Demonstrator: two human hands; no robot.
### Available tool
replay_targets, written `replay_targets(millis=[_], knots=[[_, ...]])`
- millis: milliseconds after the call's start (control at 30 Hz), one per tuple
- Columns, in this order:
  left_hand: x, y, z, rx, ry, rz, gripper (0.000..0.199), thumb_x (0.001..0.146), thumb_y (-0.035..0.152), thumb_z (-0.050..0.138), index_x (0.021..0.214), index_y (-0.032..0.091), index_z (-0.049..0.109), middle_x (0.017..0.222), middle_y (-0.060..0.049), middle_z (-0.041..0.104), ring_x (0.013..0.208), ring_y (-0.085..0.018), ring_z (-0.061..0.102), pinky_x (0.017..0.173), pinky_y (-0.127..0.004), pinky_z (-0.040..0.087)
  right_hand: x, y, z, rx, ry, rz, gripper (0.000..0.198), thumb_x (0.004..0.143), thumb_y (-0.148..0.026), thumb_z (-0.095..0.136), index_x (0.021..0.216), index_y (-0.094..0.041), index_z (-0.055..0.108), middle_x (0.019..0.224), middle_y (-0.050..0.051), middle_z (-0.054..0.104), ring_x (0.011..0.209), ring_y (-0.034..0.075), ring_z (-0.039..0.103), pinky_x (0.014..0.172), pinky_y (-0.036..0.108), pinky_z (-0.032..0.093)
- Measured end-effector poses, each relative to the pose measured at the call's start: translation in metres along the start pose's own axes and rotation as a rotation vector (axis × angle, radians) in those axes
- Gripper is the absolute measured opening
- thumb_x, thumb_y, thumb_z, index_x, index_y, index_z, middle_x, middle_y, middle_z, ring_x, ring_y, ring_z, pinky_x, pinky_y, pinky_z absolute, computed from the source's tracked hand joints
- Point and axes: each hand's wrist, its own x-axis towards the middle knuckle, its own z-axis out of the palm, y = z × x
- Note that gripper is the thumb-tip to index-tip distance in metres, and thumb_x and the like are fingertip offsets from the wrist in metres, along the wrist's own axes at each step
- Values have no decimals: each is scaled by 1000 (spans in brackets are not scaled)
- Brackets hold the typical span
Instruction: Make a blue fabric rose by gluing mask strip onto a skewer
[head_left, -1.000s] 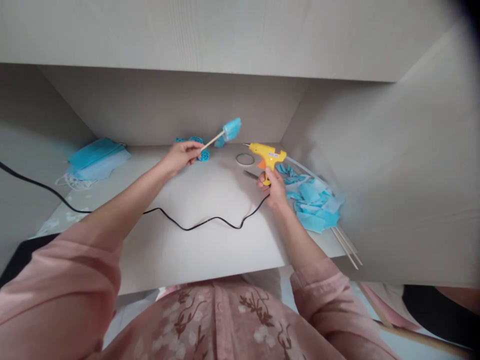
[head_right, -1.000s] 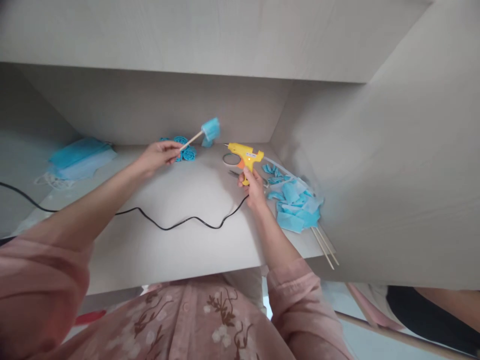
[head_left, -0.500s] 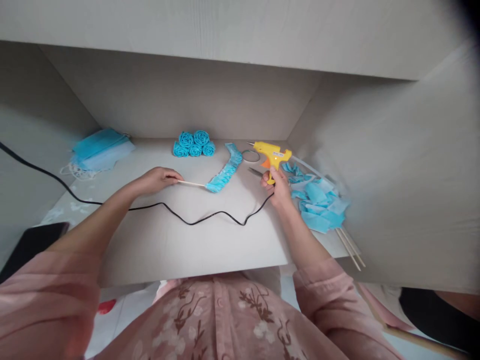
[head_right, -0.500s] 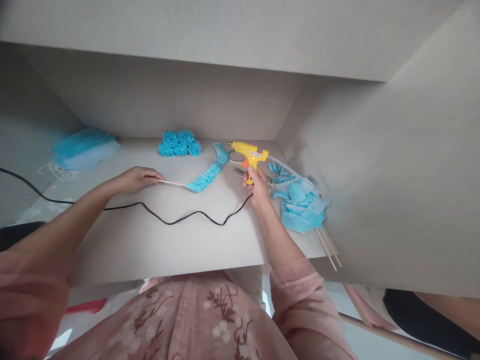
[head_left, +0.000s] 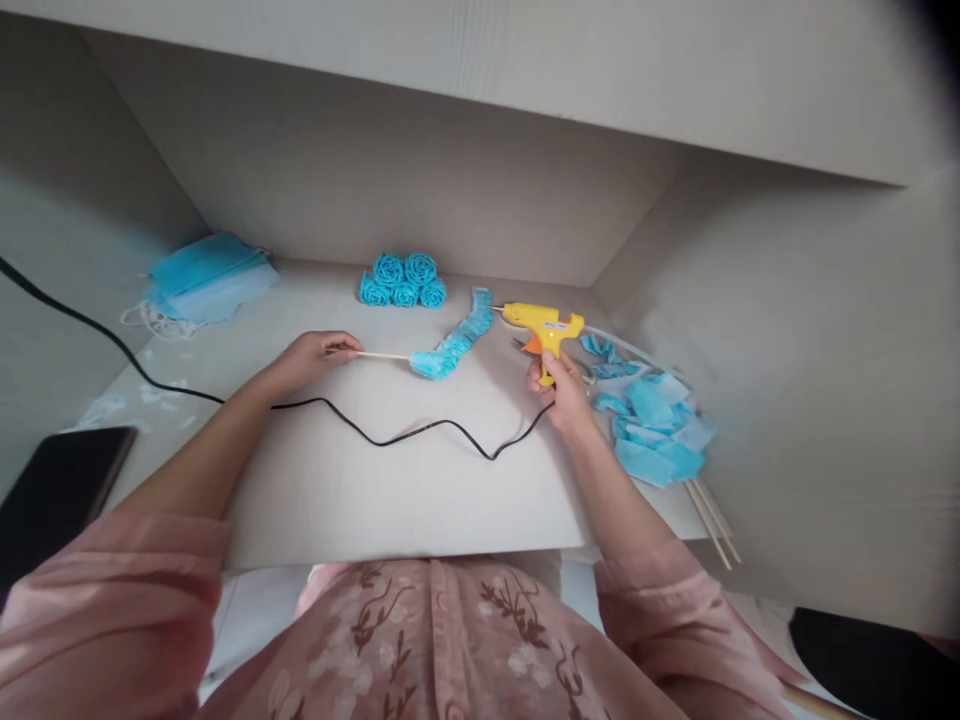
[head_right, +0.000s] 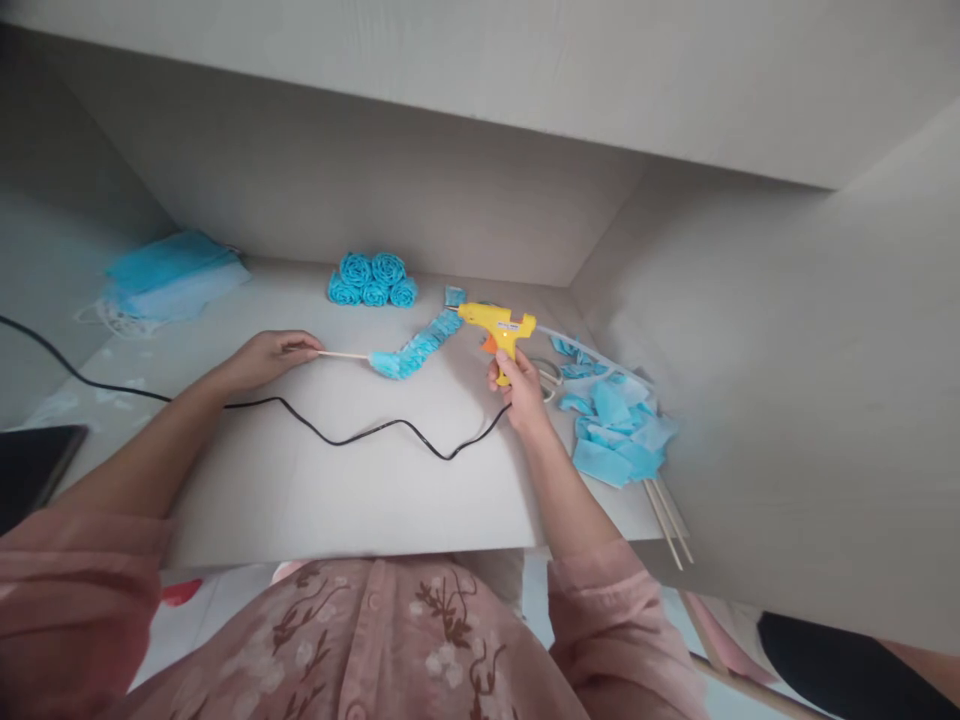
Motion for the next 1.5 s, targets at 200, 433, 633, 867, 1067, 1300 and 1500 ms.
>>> replay_targets(millis=[200, 433, 633, 867, 1067, 1300, 1500], knots=[[-3, -1, -2, 87, 132, -35, 33, 86, 46, 52, 92, 20, 72, 66, 1, 63, 62, -15, 53, 58, -25, 37, -3, 0, 1, -46, -25, 2, 47, 68, -62, 83, 76, -23, 58, 57, -5, 51, 49, 10, 46, 46, 26, 36], [-2, -1, 3, 71, 156, -40, 38, 86, 47, 47, 92, 19, 73, 64, 0, 62, 60, -16, 52, 58, -26, 36, -4, -1, 2, -6, -8, 17, 46, 66, -60, 85, 78, -22, 61, 56, -5, 52, 49, 10, 45, 47, 25, 35], [-3, -3, 6, 33, 133, -43, 37, 84, 50, 53, 92, 21, 74, 71, -1, 67, 68, -17, 56, 61, -25, 39, -2, 0, 1, -21, -8, 9, 46, 67, -61, 83, 79, -24, 59, 56, -6, 50, 49, 10, 45, 46, 25, 36], [-2, -7, 5, 5, -37, 151, 35, 85, 52, 60, 82, 20, 74, 89, -6, 70, 84, -19, 63, 78, -27, 46, -8, 1, 3, -130, -78, -25, 39, 70, -55, 83, 84, -23, 65, 62, -3, 56, 54, 12, 49, 51, 27, 41], [2, -21, 5, 119, -92, 344, 35, 91, 49, 56, 83, 23, 77, 93, -6, 72, 89, -19, 62, 85, -29, 45, -11, 2, 5, -140, -120, -66, 41, 70, -59, 81, 83, -24, 65, 61, -2, 57, 56, 14, 50, 54, 29, 43], [3, -19, 9, 204, -139, 393, 25, 88, 45, 65, 95, 25, 78, 100, -6, 73, 94, -21, 62, 90, -31, 43, -11, 5, 2, -313, -158, -100, 42, 70, -61, 81, 71, -23, 63, 57, -2, 59, 55, 13, 50, 55, 28, 41], [2, -13, 13, 183, -166, 407, 28, 93, 45, 58, 90, 25, 78, 94, -6, 72, 91, -20, 62, 87, -30, 42, -16, 3, 5, -291, -155, -138, 36, 71, -58, 80, 76, -24, 69, 61, -1, 60, 56, 14, 51, 56, 30, 44]])
